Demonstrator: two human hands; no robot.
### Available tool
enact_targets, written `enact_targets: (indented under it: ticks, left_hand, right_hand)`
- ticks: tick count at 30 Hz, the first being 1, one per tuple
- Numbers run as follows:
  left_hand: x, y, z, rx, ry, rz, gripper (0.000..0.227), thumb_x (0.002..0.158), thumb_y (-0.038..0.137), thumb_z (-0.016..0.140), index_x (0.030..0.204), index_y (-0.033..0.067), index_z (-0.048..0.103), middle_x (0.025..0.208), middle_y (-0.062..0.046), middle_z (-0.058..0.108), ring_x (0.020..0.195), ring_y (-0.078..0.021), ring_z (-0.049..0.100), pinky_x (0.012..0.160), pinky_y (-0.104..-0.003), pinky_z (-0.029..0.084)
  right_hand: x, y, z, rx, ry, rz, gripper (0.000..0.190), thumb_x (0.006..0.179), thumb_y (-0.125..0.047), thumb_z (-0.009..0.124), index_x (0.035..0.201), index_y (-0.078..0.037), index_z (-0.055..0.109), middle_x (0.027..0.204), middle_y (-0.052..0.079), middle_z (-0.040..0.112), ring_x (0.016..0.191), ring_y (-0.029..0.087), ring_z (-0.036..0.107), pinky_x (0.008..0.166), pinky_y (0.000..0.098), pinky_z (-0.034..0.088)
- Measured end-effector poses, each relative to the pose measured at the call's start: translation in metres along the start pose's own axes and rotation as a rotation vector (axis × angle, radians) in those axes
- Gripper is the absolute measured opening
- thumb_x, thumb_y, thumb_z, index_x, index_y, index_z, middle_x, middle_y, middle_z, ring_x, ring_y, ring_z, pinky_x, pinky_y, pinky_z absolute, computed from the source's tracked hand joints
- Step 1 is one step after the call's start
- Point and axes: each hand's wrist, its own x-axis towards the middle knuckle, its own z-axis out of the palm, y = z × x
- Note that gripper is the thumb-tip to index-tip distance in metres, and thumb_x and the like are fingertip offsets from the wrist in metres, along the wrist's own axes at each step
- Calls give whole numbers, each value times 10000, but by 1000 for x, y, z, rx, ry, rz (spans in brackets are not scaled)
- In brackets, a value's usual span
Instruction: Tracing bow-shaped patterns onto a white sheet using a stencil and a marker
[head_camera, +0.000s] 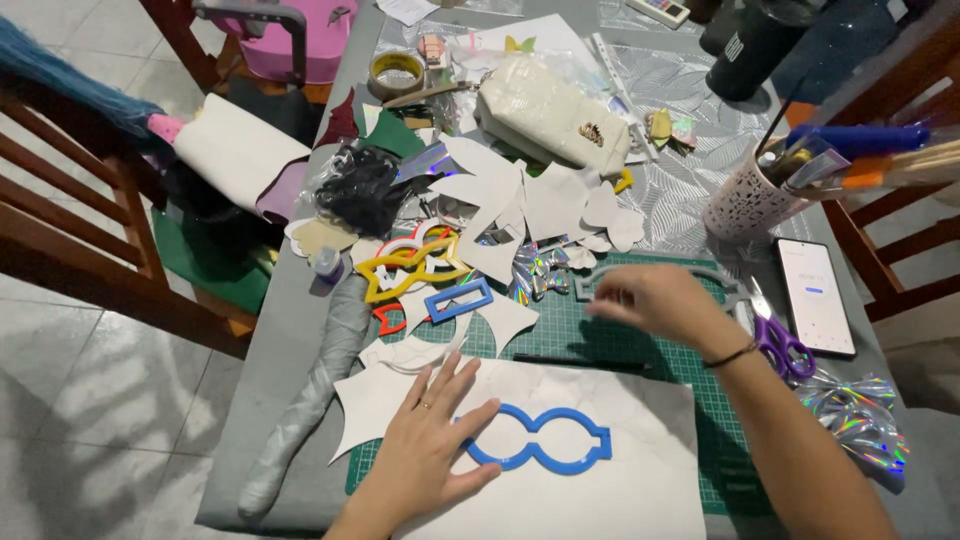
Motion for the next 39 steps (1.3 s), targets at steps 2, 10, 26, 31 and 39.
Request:
enact_targets:
  ticks: [2, 10, 26, 31, 39]
  left_hand:
    - [1, -1, -2, -22, -10, -10, 604, 865, 546, 725, 1345, 194, 623, 1621, -197, 315, 1510, -429, 223, 1168, -583, 189]
    - [-2, -12, 13, -42, -20, -3, 614, 884, 589, 719, 1367, 224, 614, 1633, -207, 281, 1511, -448, 191, 1154, -607, 189]
    - [-5, -27, 34, 119, 28, 40, 806, 916, 838, 461, 1511, 295, 474, 1636, -175, 323, 1507, -408, 280, 1145, -543, 253]
    - [-8, -27, 36, 92, -7, 17, 811, 910, 841, 501, 1505, 290, 497, 1634, -179, 317, 1503, -401, 267, 1135, -549, 242]
    - [-4, -20, 27, 48, 42, 10, 720, 975, 784, 410, 1433, 252, 567, 1608, -199, 356, 1493, -410, 296, 1125, -569, 267]
  right_hand:
    - [26, 27, -21, 96, 88, 149, 259, 948, -423, 663, 992, -188, 764, 872, -1, 780, 716, 129, 715, 636, 250, 606]
    - [148, 165, -17, 397, 533, 410, 368, 1050, -268, 570, 1335, -54, 661, 1234, 110, 719, 1106, 243, 676, 943, 405, 535]
    - [233, 229, 9, 1178, 573, 889, 547, 911, -194, 604, 1456, -199, 561, 666, -52, 450, 449, 71, 351, 430, 254, 262]
    - [254, 245, 16, 1085, 659, 1009, 464, 918, -219, 677, 1379, -180, 645, 1095, -60, 705, 559, 2, 432, 444, 163, 319]
    - [275, 291, 28, 1476, 810, 747, 446, 877, -192, 793, 1306, -153, 677, 1320, 40, 690, 1110, 235, 710, 908, 218, 632]
